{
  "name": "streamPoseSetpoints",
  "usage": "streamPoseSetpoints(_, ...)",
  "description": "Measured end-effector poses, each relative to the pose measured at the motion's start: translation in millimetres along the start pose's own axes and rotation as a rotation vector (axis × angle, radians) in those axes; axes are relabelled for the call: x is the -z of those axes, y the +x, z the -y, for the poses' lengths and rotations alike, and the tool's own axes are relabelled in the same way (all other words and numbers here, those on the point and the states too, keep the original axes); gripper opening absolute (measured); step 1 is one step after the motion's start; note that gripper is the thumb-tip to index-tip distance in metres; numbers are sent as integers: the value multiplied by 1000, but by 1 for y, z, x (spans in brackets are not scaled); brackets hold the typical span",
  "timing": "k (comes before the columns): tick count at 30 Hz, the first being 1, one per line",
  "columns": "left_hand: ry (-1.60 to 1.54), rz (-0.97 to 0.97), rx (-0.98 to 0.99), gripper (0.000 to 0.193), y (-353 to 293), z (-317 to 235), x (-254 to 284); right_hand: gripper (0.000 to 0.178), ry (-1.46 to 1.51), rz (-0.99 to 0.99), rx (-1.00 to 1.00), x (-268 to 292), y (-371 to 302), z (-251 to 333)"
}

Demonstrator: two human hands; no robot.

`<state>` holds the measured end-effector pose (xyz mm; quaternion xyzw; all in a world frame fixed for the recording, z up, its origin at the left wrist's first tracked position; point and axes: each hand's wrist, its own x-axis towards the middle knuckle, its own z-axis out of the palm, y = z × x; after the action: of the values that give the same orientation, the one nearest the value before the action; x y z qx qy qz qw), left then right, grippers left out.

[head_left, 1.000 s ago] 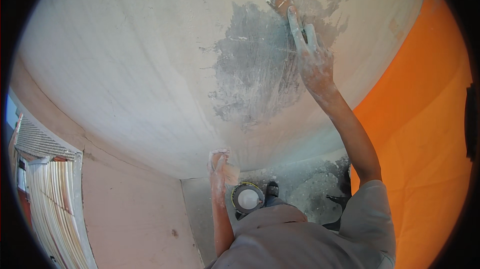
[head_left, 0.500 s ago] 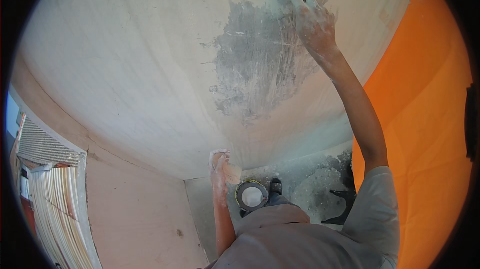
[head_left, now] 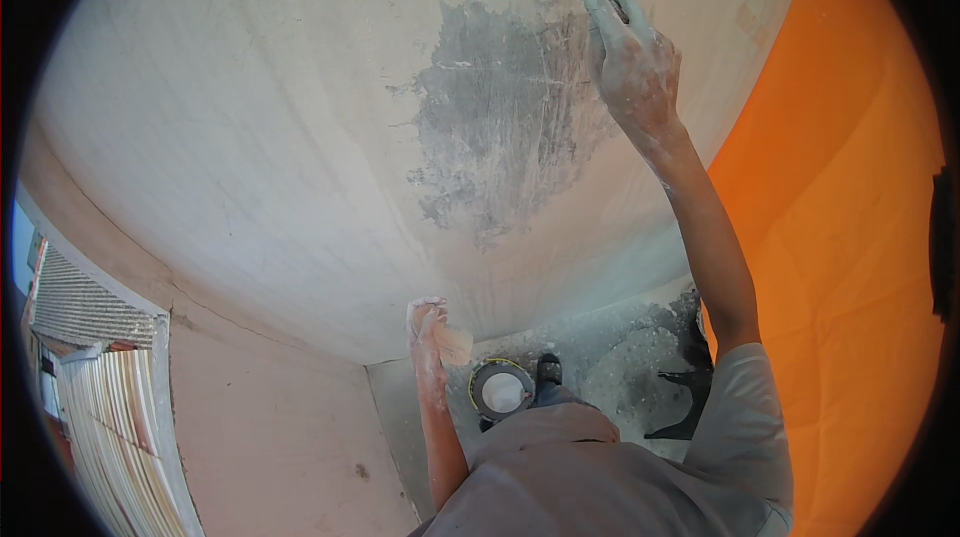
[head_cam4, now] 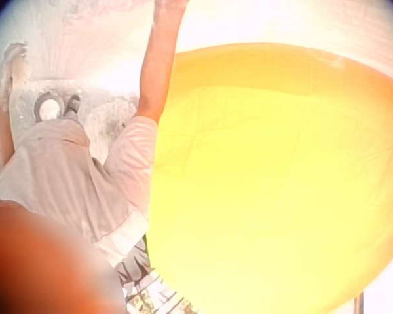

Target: Apply plaster or filler to a wall surface and smooth it with a scraper tool.

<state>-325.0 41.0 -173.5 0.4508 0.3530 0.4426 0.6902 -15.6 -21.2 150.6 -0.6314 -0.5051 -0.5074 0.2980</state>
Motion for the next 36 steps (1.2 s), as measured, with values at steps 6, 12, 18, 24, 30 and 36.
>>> streamPoseSetpoints(6,5,55,50,11,1,17,-10,69,-184,-62,266,-45,30,-17)
streamPoseSetpoints(12,10,1,95,12,0,30,7,84,-161,315,39,-63,-82,-8)
streamPoseSetpoints(18,-31,-28,80,14,-3,16,11,74,-49,305,3,-7,-93,-7)
streamPoseSetpoints(24,-16,-8,63,13,-4,24,3,59,-52,-4,-4,8,22,-18)
streamPoseSetpoints(30,2,35,90,9,-16,32,-5,65,-51,-41,54,-49,9,-24)
streamPoseSetpoints(36,-5,-30,122,12,-17,32,8,78,90,300,-132,-64,-145,5)
